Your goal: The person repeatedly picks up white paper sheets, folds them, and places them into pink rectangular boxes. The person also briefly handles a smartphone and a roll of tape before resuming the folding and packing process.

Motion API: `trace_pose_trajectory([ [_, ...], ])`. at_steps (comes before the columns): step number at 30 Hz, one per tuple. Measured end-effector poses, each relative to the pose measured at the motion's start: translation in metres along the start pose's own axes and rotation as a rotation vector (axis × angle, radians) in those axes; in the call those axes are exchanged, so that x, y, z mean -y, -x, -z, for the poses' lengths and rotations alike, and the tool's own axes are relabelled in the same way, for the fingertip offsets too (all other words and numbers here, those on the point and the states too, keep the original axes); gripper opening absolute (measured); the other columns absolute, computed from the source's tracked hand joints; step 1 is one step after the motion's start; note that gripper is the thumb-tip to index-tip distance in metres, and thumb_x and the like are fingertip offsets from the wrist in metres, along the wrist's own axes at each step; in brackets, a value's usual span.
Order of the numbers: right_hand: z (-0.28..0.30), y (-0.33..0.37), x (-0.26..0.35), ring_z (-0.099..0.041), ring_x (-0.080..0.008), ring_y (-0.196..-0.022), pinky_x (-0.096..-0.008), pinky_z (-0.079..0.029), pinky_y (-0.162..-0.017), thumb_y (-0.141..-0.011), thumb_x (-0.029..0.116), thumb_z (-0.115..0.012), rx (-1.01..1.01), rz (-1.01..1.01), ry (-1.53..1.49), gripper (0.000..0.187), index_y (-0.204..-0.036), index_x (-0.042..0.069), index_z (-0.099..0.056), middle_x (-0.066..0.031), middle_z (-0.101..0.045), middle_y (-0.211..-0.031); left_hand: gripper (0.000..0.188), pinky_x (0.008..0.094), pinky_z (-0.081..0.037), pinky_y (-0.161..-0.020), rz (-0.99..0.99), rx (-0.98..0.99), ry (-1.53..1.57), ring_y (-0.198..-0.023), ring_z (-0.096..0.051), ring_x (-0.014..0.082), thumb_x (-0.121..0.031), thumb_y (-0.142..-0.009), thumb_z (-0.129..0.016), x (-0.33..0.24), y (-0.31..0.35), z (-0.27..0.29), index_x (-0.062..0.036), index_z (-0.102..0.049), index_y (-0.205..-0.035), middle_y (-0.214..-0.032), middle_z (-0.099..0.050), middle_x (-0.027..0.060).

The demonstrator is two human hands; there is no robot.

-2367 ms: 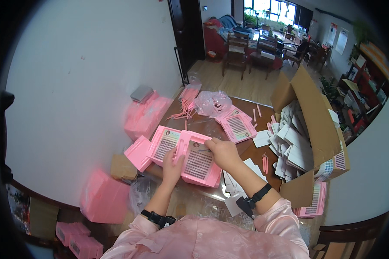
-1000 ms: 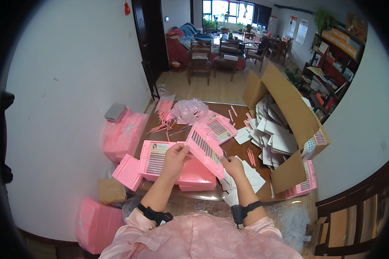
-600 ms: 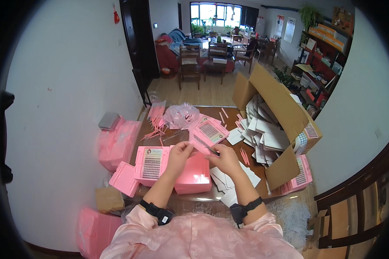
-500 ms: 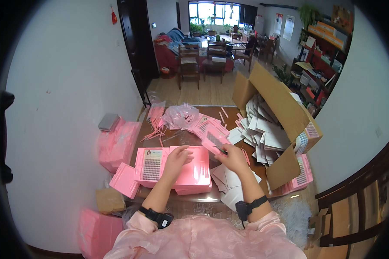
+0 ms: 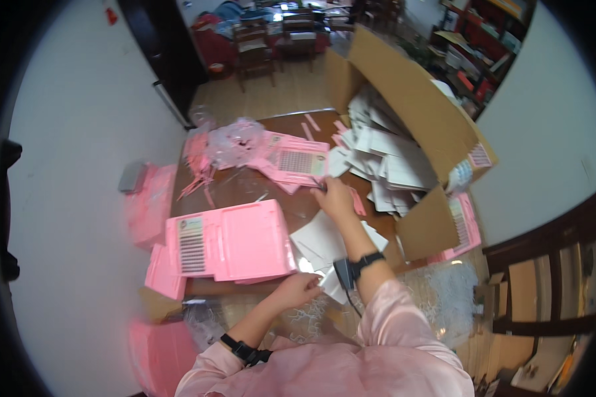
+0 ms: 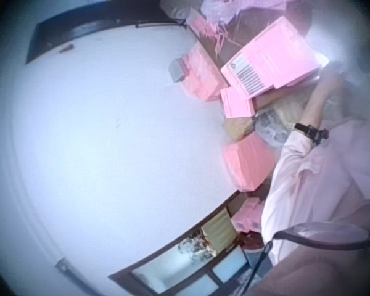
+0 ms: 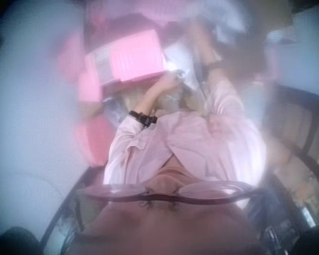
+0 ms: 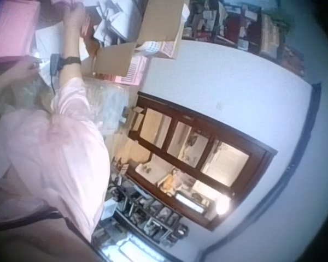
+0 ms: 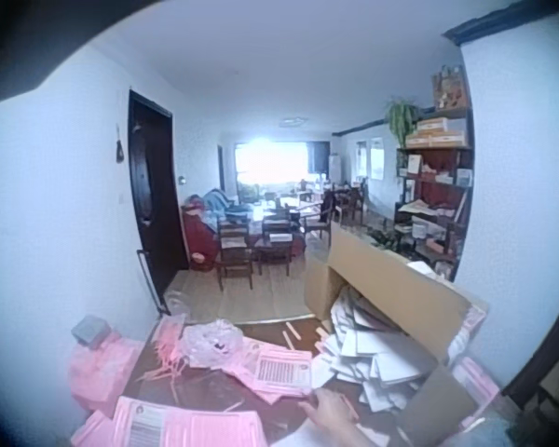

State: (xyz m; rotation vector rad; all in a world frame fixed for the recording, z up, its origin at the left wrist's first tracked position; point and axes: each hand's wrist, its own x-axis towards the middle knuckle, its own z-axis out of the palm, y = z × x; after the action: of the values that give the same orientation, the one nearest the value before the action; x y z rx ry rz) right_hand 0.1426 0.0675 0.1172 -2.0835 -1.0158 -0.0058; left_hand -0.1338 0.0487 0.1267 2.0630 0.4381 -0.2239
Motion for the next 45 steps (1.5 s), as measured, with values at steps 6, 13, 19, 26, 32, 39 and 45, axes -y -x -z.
trace_pose_trajectory([
  [6,0.109,0.229,-0.090,-0.069,-0.0376,-0.077,-0.0455,-0.053,-0.070,-0.088,0.037,-0.071,0.381,-0.393,-0.088,0.033,-0.092,0.005,-0.073,-0.0191,-0.071,-0.085,0.112,0.0551,-0.023,-0.123,-0.075,-0.182,-0.630,-0.152,-0.022,0.0451,-0.043,-0.074,-0.086,-0.024,-0.136,-0.056,-0.0008,-0.026,-0.159,-0.161,-0.029,0.0287],
  [13,0.252,0.412,-0.172,-0.068,-0.0404,-0.088,-0.0477,-0.054,-0.076,-0.086,0.034,-0.070,-0.034,-0.981,0.259,0.030,-0.092,0.005,-0.073,-0.0204,-0.070,-0.090,0.127,0.0601,-0.021,-0.121,0.106,-0.029,-0.745,-0.150,-0.024,0.0460,-0.043,-0.068,-0.090,-0.043,-0.206,-0.071,-0.0056,-0.013,-0.162,-0.159,-0.031,0.0281],
  [19,0.310,0.427,-0.193,-0.066,-0.0392,-0.071,-0.0462,-0.050,-0.065,-0.086,0.030,-0.071,-0.339,-1.036,0.237,0.029,-0.086,0.001,-0.070,-0.0216,-0.066,-0.074,0.125,0.0571,-0.026,-0.118,0.102,-0.042,-0.768,-0.139,-0.043,0.0424,-0.034,-0.066,-0.091,-0.049,-0.206,-0.060,-0.0085,-0.015,-0.162,-0.147,-0.047,0.0255],
  [26,0.302,0.392,-0.150,-0.068,-0.0383,-0.078,-0.0461,-0.053,-0.070,-0.086,0.032,-0.072,-0.291,-1.046,0.269,0.028,-0.090,0.004,-0.072,-0.0197,-0.070,-0.080,0.094,0.0553,-0.035,-0.110,-0.030,-0.167,-0.762,-0.119,-0.060,0.0359,-0.025,-0.075,-0.084,-0.041,-0.216,-0.066,-0.0098,-0.036,-0.154,-0.127,-0.062,0.0175],
  [32,0.295,0.397,-0.153,-0.070,-0.0379,-0.085,-0.0470,-0.055,-0.076,-0.085,0.039,-0.072,-0.067,-1.161,0.282,0.034,-0.098,0.007,-0.075,-0.0193,-0.072,-0.087,0.021,0.0456,-0.055,-0.082,-0.140,-0.403,-0.372,-0.092,-0.067,0.0379,-0.012,-0.085,-0.070,-0.030,-0.211,-0.051,-0.0057,-0.076,-0.104,-0.093,-0.069,0.0170],
  [39,0.339,0.410,-0.233,-0.070,-0.0370,-0.090,-0.0469,-0.055,-0.079,-0.083,0.042,-0.072,0.071,-1.094,0.228,0.037,-0.100,0.009,-0.076,-0.0172,-0.074,-0.092,0.020,0.0505,-0.049,-0.076,-0.466,-0.630,-0.622,-0.082,-0.063,0.0389,-0.006,-0.080,-0.067,-0.080,-0.180,-0.041,-0.0050,-0.075,-0.098,-0.088,-0.067,0.0161],
  [45,0.430,0.425,-0.350,-0.070,-0.0373,-0.092,-0.0467,-0.055,-0.081,-0.083,0.042,-0.072,0.080,-0.979,0.199,0.037,-0.099,0.010,-0.076,-0.0166,-0.074,-0.095,0.024,0.0477,-0.051,-0.081,-0.243,-0.613,-0.565,-0.088,-0.063,0.0388,0.000,-0.080,-0.065,-0.091,-0.188,-0.101,-0.0022,-0.075,-0.101,-0.089,-0.066,0.0185],
])
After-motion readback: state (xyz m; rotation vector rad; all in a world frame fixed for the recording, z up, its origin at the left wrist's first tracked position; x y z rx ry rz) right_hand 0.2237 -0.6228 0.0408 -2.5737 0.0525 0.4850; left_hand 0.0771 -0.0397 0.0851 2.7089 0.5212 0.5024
